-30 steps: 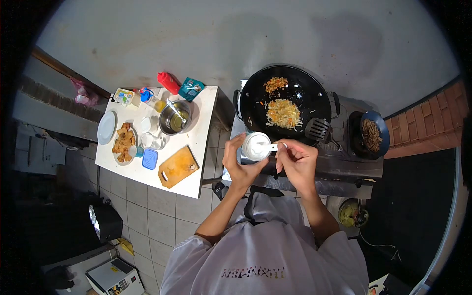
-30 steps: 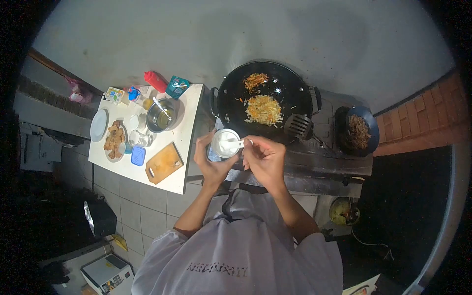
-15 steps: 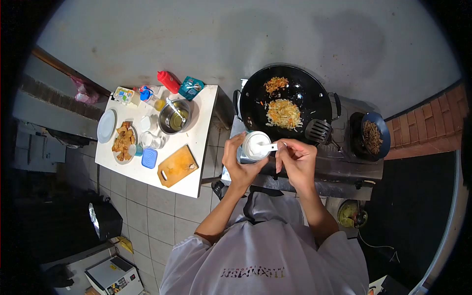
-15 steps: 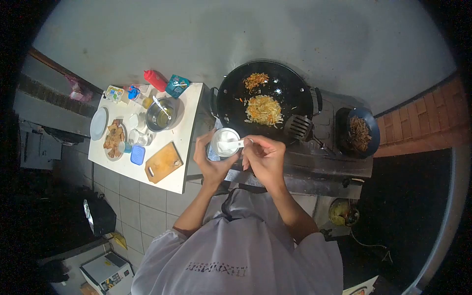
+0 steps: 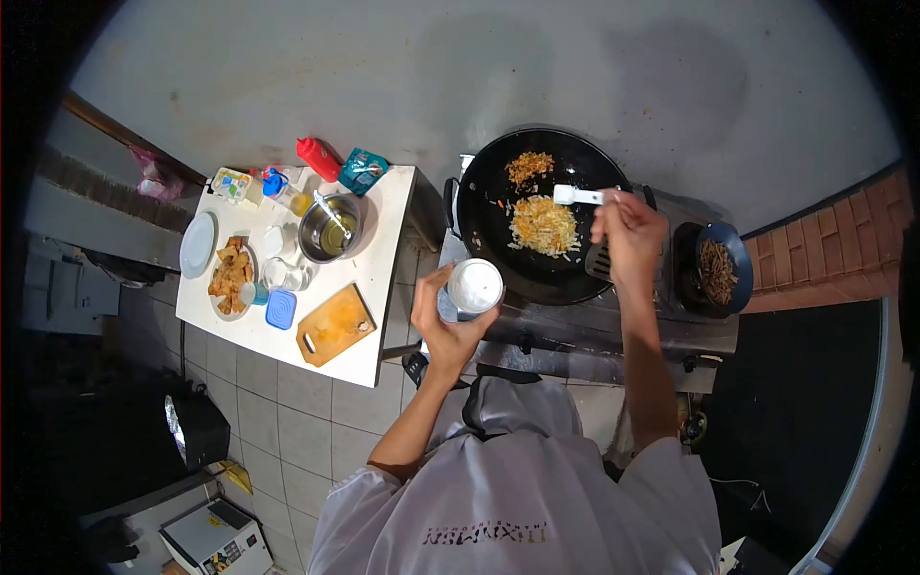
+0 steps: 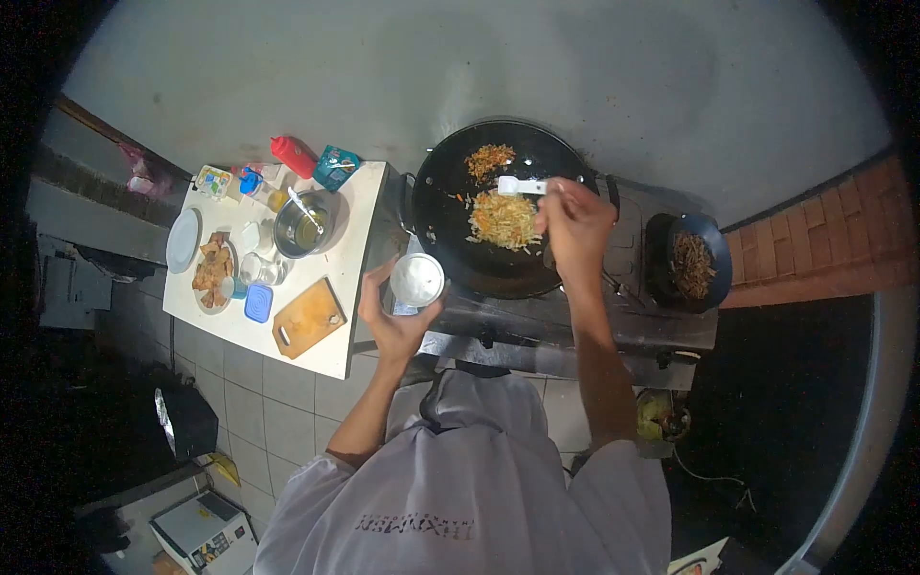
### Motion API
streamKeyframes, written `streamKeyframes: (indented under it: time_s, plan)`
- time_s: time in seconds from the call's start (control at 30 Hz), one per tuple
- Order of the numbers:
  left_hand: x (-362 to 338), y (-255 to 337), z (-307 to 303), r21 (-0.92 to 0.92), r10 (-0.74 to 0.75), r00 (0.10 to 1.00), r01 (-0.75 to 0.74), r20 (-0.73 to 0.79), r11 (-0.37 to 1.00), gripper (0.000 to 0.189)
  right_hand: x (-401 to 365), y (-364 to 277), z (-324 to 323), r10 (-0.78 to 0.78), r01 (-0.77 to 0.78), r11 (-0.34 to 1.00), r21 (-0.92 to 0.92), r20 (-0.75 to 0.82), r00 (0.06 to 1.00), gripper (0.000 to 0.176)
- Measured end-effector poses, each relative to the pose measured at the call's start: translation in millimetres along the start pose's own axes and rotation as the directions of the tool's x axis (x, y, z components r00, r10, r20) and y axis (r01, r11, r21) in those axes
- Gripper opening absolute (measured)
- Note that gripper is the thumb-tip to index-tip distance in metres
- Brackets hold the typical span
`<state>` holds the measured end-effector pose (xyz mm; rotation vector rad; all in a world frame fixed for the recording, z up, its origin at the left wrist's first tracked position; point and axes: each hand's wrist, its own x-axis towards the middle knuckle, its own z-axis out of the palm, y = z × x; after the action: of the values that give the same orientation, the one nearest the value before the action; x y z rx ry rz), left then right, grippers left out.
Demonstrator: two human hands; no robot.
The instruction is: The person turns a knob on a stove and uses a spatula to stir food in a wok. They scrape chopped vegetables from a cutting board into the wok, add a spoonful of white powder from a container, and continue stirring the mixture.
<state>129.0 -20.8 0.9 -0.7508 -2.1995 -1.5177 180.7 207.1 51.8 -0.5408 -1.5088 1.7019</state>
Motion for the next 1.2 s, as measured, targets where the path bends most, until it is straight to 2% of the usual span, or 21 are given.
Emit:
streamKeyframes:
  time_s: [0.07, 0.2, 0.27, 0.3, 0.33, 0.4, 0.43, 0.47, 0.53, 0.57, 0.6, 0.67, 0.7, 0.73, 0.8, 0.87, 0.93, 0.97, 1.03, 1.13, 1.2]
  plan:
    - [2.7, -0.2, -2.2, -0.003, 0.005, 1.000, -0.005, -0.015, 1.000, 0.063, 16.1, 20.3, 5.4, -0.056, 0.069, 0.982, -0.176, 0.079, 0.995, 0.012]
    - [3.3, -3.3, -7.2, -0.007, -0.026, 0.999, 0.026, -0.040, 1.000, 0.063, 39.5, 42.6, 6.2, -0.051, 0.059, 0.975, -0.213, 0.043, 0.998, 0.014]
    - [3.2, -6.0, -8.3, 0.020, -0.017, 0.999, 0.018, -0.045, 1.000, 0.064, 41.3, 48.9, 5.9, -0.188, 0.216, 0.906, -0.365, 0.113, 0.976, 0.014]
    - [2.7, -6.7, -8.5, 0.021, -0.021, 0.999, 0.022, -0.047, 1.000, 0.064, 44.0, 39.8, 5.7, -0.113, 0.121, 0.944, -0.308, 0.044, 0.993, 0.012]
    - [2.2, -7.6, -8.9, 0.012, -0.029, 0.998, 0.030, -0.053, 0.999, 0.064, 44.0, 41.3, 3.1, -0.109, 0.119, 0.943, -0.310, 0.049, 0.993, 0.012]
    - [3.1, -8.9, -11.8, 0.006, -0.029, 0.998, 0.029, -0.051, 1.000, 0.064, 41.2, 42.2, -0.8, -0.309, 0.394, 0.755, -0.525, 0.245, 0.919, 0.009]
    - [3.5, -8.8, -12.6, 0.012, -0.021, 0.999, 0.021, -0.045, 1.000, 0.064, 40.7, 34.8, -8.0, -0.393, 0.470, 0.614, -0.634, 0.270, 0.879, 0.007]
    - [2.9, -8.2, -12.2, 0.017, -0.016, 0.999, 0.017, -0.042, 1.000, 0.065, 38.0, 27.9, -13.4, -0.393, 0.470, 0.613, -0.635, 0.271, 0.879, 0.007]
    - [1.8, -8.4, -10.9, 0.006, -0.027, 0.999, 0.028, -0.047, 1.000, 0.065, 31.1, 16.0, -22.6, -0.342, 0.362, 0.711, -0.603, 0.154, 0.927, 0.007]
    - [1.7, -8.7, -11.2, -0.003, -0.033, 0.998, 0.033, -0.044, 0.999, 0.065, 25.8, 10.0, -26.0, -0.406, 0.544, 0.566, -0.619, 0.364, 0.838, 0.007]
    - [2.6, -8.3, -11.6, -0.006, -0.029, 0.999, 0.029, -0.037, 1.000, 0.065, 19.8, 3.4, -26.8, -0.407, 0.539, 0.565, -0.624, 0.358, 0.841, 0.007]
    - [3.9, -5.7, -10.1, -0.013, -0.043, 0.999, 0.042, -0.024, 0.999, 0.065, 11.2, -10.5, -26.5, -0.459, 0.521, 0.586, -0.621, 0.274, 0.845, 0.006]
    - [3.4, -4.9, -8.4, -0.016, -0.046, 0.999, 0.045, -0.026, 0.999, 0.065, 9.5, -16.0, -28.4, -0.440, 0.458, 0.669, -0.585, 0.185, 0.879, 0.007]
    - [3.2, -4.9, -7.8, -0.015, -0.048, 0.999, 0.047, -0.026, 0.999, 0.064, 7.3, -16.5, -29.1, -0.439, 0.459, 0.669, -0.584, 0.188, 0.878, 0.007]
    - [4.3, -6.1, -10.4, -0.012, -0.041, 0.999, 0.040, -0.015, 0.999, 0.064, -2.2, -17.5, -26.6, -0.435, 0.622, 0.441, -0.648, 0.451, 0.779, 0.007]
    - [2.9, -5.8, -11.0, -0.017, -0.063, 0.998, 0.063, 0.007, 0.998, 0.062, -13.4, -27.6, -18.6, -0.466, 0.611, 0.442, -0.657, 0.414, 0.782, 0.008]
    - [0.5, -10.1, -12.8, -0.044, -0.075, 0.997, 0.076, 0.017, 0.996, 0.062, -28.9, -46.6, 2.8, -0.471, 0.505, 0.643, -0.576, 0.222, 0.854, 0.007]
    - [0.6, -14.7, -16.6, -0.070, -0.073, 0.997, 0.075, 0.032, 0.995, 0.062, -42.3, -41.2, 10.3, -0.341, 0.414, 0.800, -0.434, 0.239, 0.909, 0.006]
    - [-0.8, -19.4, -25.4, -0.082, -0.104, 0.994, 0.107, 0.041, 0.991, 0.062, -68.7, -49.7, 50.3, -0.324, 0.489, 0.781, -0.389, 0.417, 0.849, 0.005]
    - [-2.0, -30.7, -45.2, -0.063, -0.143, 0.989, 0.144, 0.022, 0.987, 0.061, -93.0, -18.4, 95.7, -0.132, 0.336, 0.891, -0.304, 0.535, 0.834, 0.008]
    - [-4.0, -44.7, -61.3, -0.081, -0.196, 0.980, 0.193, -0.036, 0.978, 0.056, -101.6, -10.0, 125.4, -0.078, 0.342, 0.887, -0.310, 0.629, 0.774, 0.011]
